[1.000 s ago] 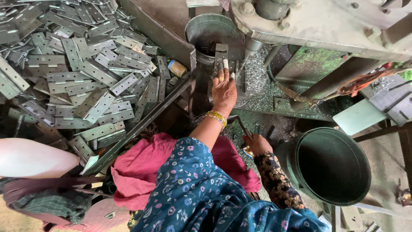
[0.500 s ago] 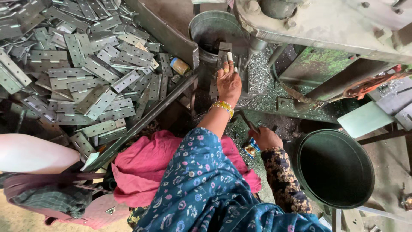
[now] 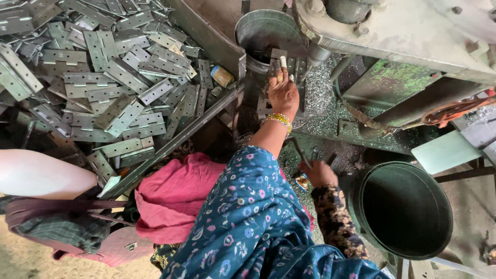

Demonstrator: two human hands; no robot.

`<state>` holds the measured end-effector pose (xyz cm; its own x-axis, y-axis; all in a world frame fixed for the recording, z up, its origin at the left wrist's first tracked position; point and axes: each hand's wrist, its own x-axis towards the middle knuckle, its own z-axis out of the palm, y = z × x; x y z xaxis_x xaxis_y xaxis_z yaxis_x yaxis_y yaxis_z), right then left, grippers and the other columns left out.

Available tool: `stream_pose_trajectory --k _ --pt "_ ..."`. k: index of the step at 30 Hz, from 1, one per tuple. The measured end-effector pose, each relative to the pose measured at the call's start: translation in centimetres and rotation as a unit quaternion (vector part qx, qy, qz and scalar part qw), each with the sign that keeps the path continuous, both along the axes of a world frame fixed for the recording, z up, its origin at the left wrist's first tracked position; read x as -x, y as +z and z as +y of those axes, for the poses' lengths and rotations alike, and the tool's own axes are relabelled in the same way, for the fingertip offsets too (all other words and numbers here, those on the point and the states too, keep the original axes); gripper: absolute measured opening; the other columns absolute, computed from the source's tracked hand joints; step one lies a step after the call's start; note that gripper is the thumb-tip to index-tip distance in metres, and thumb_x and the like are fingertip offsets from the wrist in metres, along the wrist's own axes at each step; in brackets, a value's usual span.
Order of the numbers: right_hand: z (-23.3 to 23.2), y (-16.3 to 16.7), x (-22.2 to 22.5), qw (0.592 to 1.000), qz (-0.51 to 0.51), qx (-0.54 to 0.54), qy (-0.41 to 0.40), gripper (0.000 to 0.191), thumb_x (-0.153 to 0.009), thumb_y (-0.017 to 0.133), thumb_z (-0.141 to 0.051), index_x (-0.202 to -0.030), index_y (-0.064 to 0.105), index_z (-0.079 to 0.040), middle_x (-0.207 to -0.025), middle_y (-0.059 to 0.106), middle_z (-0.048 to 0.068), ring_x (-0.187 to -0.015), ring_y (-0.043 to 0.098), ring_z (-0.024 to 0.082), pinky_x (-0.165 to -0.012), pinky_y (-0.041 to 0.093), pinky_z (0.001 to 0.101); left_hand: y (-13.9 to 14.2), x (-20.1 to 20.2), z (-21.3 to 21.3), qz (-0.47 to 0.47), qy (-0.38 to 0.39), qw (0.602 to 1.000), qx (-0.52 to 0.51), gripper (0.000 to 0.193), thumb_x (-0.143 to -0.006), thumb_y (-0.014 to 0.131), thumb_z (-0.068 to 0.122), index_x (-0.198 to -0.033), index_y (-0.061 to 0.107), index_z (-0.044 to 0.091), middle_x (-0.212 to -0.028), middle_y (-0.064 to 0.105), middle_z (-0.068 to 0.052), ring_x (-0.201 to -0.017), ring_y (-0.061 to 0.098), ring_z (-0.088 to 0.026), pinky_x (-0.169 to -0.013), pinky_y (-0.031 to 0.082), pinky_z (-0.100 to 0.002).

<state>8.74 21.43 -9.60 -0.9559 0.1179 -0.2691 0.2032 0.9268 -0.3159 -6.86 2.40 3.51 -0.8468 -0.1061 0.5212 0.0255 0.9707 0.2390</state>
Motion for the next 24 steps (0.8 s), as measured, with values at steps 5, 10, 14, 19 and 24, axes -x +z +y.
stream_pose_trajectory --k 5,10,14,19,24 --pt "-1.2 -5.0 -2.1 0.999 0.005 0.03 -0.015 0.055 -0.09 0.062 -0.061 -0.108 0.071 -0.009 -0.101 0.074 0.023 -0.1 0.07 0.044 -0.084 0.055 0.0548 -0.6 -0.2 -0.2 -0.032 -0.013 0.999 0.004 0.028 -0.095 0.055 0.022 -0.108 0.076 0.008 -0.153 0.053 -0.014 -0.146 0.045 -0.026 -0.109 0.037 -0.04" --pt "0.7 -3.8 -1.6 0.998 0.048 0.024 0.041 0.056 -0.089 0.064 -0.055 -0.119 0.065 -0.008 -0.1 0.072 0.026 -0.096 0.069 0.047 -0.078 0.054 0.056 -1.1 -3.4 -4.4 -0.037 -0.092 0.991 -0.088 0.029 -0.088 0.061 0.023 -0.111 0.075 0.013 -0.148 0.052 -0.016 -0.139 0.044 -0.033 -0.101 0.037 -0.047" --pt "0.3 3.7 -2.3 0.99 0.14 -0.001 -0.003 0.042 -0.094 0.067 -0.05 -0.114 0.071 -0.013 -0.09 0.076 0.015 -0.084 0.073 0.038 -0.075 0.056 0.0493 -2.1 -7.3 -12.1 0.04 -0.113 0.988 -0.095 0.028 -0.088 0.07 0.024 -0.114 0.075 0.013 -0.147 0.054 -0.015 -0.133 0.046 -0.036 -0.102 0.037 -0.052" --pt "-2.0 11.0 -0.6 0.904 0.422 0.071 0.018 0.014 -0.106 0.074 -0.021 -0.107 0.076 -0.007 -0.093 0.075 0.012 -0.079 0.075 0.024 -0.072 0.058 0.0377 -3.2 -8.4 -24.6 -0.014 0.085 0.994 -0.061 0.044 -0.084 0.073 0.017 -0.126 0.069 0.006 -0.143 0.054 -0.018 -0.133 0.048 -0.034 -0.103 0.038 -0.047" --pt "-4.4 11.8 1.9 0.869 0.482 0.096 -0.06 0.016 -0.109 0.071 -0.017 -0.099 0.076 -0.005 -0.087 0.077 0.008 -0.074 0.074 0.02 -0.071 0.056 0.0366 -5.4 -9.0 -30.0 0.031 0.22 0.975 0.012 0.046 -0.093 0.062 0.017 -0.137 0.062 0.003 -0.148 0.052 -0.015 -0.136 0.045 -0.034 -0.114 0.031 -0.056"
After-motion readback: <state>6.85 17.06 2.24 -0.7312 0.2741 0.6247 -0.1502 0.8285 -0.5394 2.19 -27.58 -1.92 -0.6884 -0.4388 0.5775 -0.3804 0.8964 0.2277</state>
